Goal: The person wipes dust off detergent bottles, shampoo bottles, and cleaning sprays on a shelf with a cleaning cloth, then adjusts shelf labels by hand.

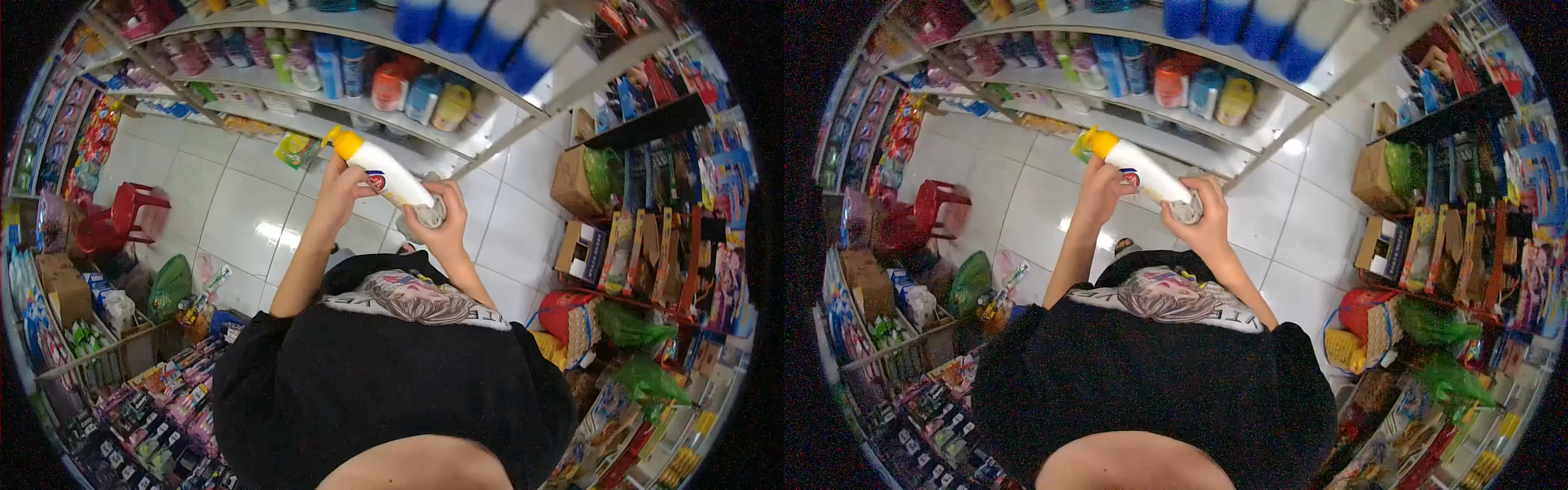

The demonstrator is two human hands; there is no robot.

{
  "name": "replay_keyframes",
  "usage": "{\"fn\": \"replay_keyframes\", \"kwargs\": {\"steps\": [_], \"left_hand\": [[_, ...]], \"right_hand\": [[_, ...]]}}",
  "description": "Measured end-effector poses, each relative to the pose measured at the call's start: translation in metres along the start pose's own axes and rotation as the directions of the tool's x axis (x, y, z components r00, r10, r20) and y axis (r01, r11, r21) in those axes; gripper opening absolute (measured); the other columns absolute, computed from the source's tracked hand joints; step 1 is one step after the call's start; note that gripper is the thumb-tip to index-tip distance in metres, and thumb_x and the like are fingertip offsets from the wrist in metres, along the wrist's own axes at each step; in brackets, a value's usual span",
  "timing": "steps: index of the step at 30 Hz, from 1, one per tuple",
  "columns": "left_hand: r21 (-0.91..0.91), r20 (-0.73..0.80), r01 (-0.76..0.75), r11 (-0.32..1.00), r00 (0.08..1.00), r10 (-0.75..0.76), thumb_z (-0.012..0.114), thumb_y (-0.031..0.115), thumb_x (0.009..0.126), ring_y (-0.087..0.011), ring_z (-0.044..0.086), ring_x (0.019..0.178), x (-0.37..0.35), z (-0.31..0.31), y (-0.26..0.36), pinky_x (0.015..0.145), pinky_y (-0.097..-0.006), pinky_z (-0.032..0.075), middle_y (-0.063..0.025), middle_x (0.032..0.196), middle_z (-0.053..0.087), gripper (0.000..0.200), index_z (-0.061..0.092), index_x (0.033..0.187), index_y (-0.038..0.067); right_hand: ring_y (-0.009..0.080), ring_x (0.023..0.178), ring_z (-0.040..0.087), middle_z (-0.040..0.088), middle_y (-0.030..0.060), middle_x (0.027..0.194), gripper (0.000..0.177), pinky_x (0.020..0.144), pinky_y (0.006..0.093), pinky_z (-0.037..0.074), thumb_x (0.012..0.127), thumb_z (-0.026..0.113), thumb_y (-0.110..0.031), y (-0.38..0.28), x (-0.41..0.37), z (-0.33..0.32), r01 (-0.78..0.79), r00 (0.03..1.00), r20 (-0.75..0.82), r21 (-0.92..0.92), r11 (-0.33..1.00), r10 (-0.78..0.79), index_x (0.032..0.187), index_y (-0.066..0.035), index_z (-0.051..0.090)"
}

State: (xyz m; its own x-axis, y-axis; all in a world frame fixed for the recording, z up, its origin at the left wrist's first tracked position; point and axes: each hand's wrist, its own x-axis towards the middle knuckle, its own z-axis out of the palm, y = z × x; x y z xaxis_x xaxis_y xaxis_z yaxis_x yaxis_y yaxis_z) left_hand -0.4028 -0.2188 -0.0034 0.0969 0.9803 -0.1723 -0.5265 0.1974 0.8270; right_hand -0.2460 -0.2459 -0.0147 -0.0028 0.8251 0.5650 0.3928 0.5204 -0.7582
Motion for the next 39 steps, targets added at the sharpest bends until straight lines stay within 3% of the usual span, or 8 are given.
{"fn": "replay_keyframes", "kwargs": {"steps": [6,11,13,16,23,26,28,39], "left_hand": [[0.025,-0.038,-0.035,0.999,0.999,0.036,0.044,0.002,0.062,-0.0176,0.056,0.071,-0.013,-0.064,0.024,0.055,-0.0293,0.05,-0.0108,0.086,0.051,0.034,0.038,0.096,0.0],[0.066,-0.055,-0.054,0.996,0.997,0.058,0.042,0.002,0.064,-0.0175,0.056,0.07,-0.02,-0.106,0.047,0.055,-0.0285,0.05,-0.0114,0.086,0.051,0.032,0.037,0.095,-0.001],[0.039,-0.038,-0.073,0.997,0.996,0.075,0.042,0.002,0.065,-0.0174,0.056,0.069,-0.023,-0.119,0.056,0.055,-0.0285,0.05,-0.0117,0.085,0.051,0.032,0.037,0.096,-0.001],[0.049,-0.044,-0.06,0.997,0.997,0.062,0.042,0.003,0.065,-0.0177,0.056,0.072,-0.025,-0.139,0.066,0.056,-0.0288,0.05,-0.0107,0.087,0.05,0.033,0.036,0.097,-0.001],[0.053,-0.033,-0.031,0.998,0.999,0.033,0.042,0.005,0.069,-0.017,0.055,0.073,-0.027,-0.159,0.079,0.055,-0.0308,0.05,-0.009,0.091,0.05,0.033,0.038,0.102,0.003],[0.039,0.038,-0.015,0.999,0.999,0.013,0.041,0.003,0.066,-0.0184,0.055,0.075,-0.023,-0.167,0.081,0.058,-0.0332,0.05,-0.0093,0.09,0.05,0.037,0.037,0.104,0.004],[-0.082,0.081,0.027,0.996,0.997,-0.02,0.04,0.001,0.065,-0.02,0.054,0.079,-0.022,-0.168,0.084,0.062,-0.0359,0.049,-0.0102,0.093,0.049,0.041,0.036,0.105,0.004],[0.014,0.086,0.028,1.0,0.996,-0.029,0.042,0.002,0.065,-0.0227,0.053,0.082,-0.018,-0.176,0.081,0.066,-0.0391,0.048,-0.0115,0.096,0.048,0.041,0.036,0.105,0.002]], "right_hand": [[0.0213,0.069,0.047,0.048,0.0105,0.074,0.029,0.064,0.028,0.038,0.053,0.065,-0.005,-0.028,-0.006,0.055,-0.061,0.994,0.093,0.014,0.998,0.059,0.077,0.0,0.05],[0.0212,0.069,0.047,0.048,0.0102,0.074,0.03,0.064,0.0282,0.037,0.053,0.065,-0.005,-0.048,-0.006,0.097,-0.071,0.991,0.111,0.018,0.997,0.069,0.078,0.0,0.05],[0.022,0.067,0.047,0.046,0.0101,0.073,0.032,0.059,0.0278,0.039,0.052,0.065,-0.007,-0.053,-0.007,0.113,0.001,0.994,0.107,-0.003,1.0,-0.001,0.078,-0.001,0.048],[0.0211,0.068,0.047,0.048,0.0103,0.073,0.031,0.063,0.0275,0.037,0.052,0.065,-0.006,-0.065,-0.008,0.133,-0.041,0.996,0.086,0.024,0.999,0.038,0.078,0.0,0.049],[0.0215,0.067,0.047,0.045,0.0101,0.073,0.033,0.059,0.0274,0.039,0.052,0.066,-0.007,-0.075,-0.01,0.155,-0.026,0.997,0.069,-0.01,1.0,0.026,0.079,-0.001,0.048],[0.0213,0.067,0.047,0.045,0.0101,0.073,0.033,0.059,0.0272,0.039,0.052,0.066,-0.007,-0.077,-0.008,0.157,-0.029,0.998,0.049,-0.034,0.999,0.031,0.079,-0.001,0.049],[0.0214,0.067,0.048,0.045,0.01,0.072,0.033,0.059,0.0272,0.039,0.052,0.066,-0.008,-0.08,-0.006,0.158,-0.051,0.997,0.055,-0.051,0.997,0.054,0.079,-0.001,0.049],[0.0223,0.066,0.048,0.047,0.0103,0.073,0.033,0.059,0.0285,0.039,0.052,0.066,-0.007,-0.085,-0.009,0.164,-0.025,0.999,0.036,-0.087,0.996,0.028,0.079,-0.001,0.048]]}}
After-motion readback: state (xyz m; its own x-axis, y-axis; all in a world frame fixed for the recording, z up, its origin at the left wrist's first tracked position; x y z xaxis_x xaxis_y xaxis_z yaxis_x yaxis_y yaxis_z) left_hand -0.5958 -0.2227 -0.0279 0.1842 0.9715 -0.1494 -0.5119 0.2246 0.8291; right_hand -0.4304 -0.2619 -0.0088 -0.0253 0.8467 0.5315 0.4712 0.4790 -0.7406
